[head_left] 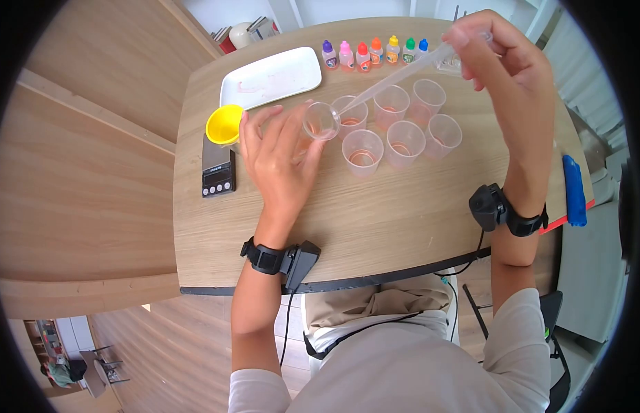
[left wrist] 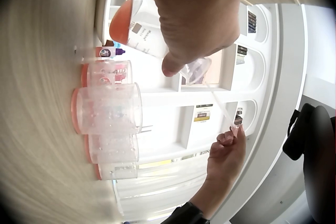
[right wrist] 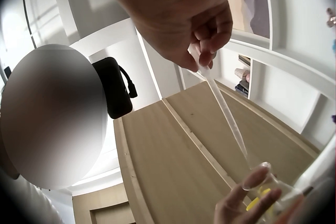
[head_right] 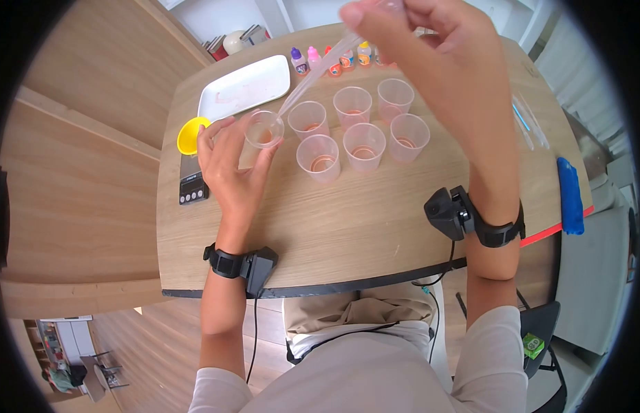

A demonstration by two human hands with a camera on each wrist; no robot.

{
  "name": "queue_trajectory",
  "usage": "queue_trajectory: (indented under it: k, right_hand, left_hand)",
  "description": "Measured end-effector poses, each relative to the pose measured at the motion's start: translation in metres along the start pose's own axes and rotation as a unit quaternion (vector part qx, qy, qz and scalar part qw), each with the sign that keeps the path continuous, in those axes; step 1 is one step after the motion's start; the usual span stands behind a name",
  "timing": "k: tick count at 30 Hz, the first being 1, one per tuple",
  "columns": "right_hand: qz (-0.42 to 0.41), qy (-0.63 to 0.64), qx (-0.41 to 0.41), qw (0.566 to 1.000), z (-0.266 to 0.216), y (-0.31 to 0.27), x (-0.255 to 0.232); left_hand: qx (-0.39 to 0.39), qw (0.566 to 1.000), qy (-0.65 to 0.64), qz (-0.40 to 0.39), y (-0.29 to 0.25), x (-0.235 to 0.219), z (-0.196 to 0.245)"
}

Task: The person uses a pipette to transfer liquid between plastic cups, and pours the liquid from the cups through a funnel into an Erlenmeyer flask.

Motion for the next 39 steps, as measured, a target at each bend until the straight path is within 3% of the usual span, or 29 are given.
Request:
queue_trajectory:
  k: [5,7,13,26,28,39]
  right_hand:
    - [-0.051,-0.009,-0.044,0.998,-0.019,-0.009,0.042]
    - [-0.06,-0.114,-0.116,0.985,-0.027,-0.014,0.059]
    - [-0.08,-0.126,-0.187,0.971,-0.019,-0.027,0.093]
    - [-0.084,-0.154,-0.196,0.965,-0.014,-0.03,0.103]
    - [-0.086,-0.081,-0.124,0.985,-0.004,-0.024,0.099]
    - [-0.056,-0.073,-0.102,0.991,0.0,-0.016,0.087]
  left_hand:
    - [0.001,1.0,-0.003,-0.002,0.001,-0.001,0.002]
    - [0.003,1.0,-0.011,0.006,0.001,-0.002,0.002]
    - [0.011,1.0,-0.018,0.004,0.002,-0.005,0.005]
    - [0.021,1.0,-0.023,0.001,0.002,-0.005,0.007]
    - [0.016,0.999,-0.028,0.0,0.002,-0.005,0.006]
    - [0.021,1.0,-0.016,-0.003,0.002,-0.003,0.006]
Point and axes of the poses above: each hand's wrist, its own y-axis towards the middle knuckle, its own x-axis out of the palm, z = x × y, the point moved 8 cm from there along y, towards the middle knuckle, and after that the axes turned 4 degrees about -z, right-handed, at the moved point
